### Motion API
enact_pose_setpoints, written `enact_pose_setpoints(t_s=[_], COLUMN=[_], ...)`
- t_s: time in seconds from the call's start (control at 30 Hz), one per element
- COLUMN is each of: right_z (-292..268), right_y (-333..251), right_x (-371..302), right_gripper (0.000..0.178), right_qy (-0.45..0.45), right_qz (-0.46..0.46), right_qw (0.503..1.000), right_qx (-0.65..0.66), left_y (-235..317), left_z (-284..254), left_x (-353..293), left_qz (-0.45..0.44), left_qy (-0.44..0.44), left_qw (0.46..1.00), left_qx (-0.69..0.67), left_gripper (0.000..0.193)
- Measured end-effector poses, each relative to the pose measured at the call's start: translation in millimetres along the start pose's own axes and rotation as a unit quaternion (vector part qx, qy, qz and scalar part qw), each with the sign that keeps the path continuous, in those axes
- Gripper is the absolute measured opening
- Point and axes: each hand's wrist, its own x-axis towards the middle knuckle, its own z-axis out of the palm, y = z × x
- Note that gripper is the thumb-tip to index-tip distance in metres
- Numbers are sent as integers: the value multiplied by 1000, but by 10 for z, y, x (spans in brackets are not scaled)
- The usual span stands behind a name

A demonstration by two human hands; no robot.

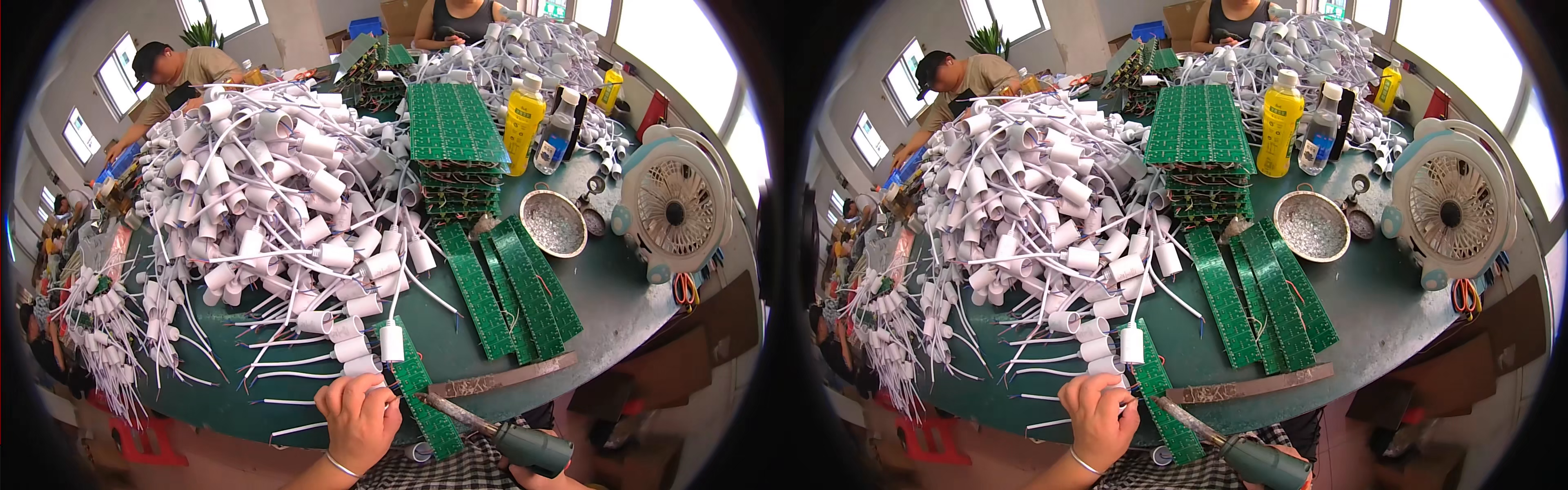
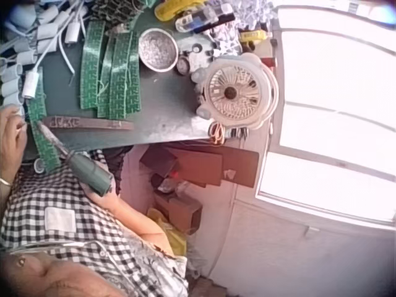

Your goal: The person solders wired socket components onto circuit board strips using a handheld soldering tool and sets the assembled boards aside.

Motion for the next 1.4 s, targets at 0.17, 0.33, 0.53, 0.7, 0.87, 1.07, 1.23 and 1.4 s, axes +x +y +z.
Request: enact_pose_setpoints(t_s=[0.17,0.33,0.53,0.7,0.87,1.07,1.23,1.4], right_z=[22,13,46,57,45,30,19,50], right_y=[-121,-180,-156,-158,-192,-138,53,25], right_x=[3,57,62,96,98,90,34,42], right_gripper=[36,37,36,37,41,39,35,30], right_qy=[5,3,3,-10,-18,7,25,31], right_qz=[77,83,68,69,59,35,-17,5], right_qw=[991,986,981,978,988,994,998,999], right_qx=[105,146,183,195,142,101,46,41], left_y=[0,9,16,0,12,12,7,16], left_z=[31,25,28,45,32,52,47,19], left_x=[37,44,38,40,48,40,52,68], left_qz=[-1,3,5,4,6,4,3,0], left_qy=[-9,-8,-9,-10,-8,-11,-15,-17], left_qw=[1000,1000,1000,1000,1000,1000,1000,1000], left_qx=[-15,-10,0,-1,0,-6,-7,-7], left_gripper=[20,22,23,23,24,23,22,20])
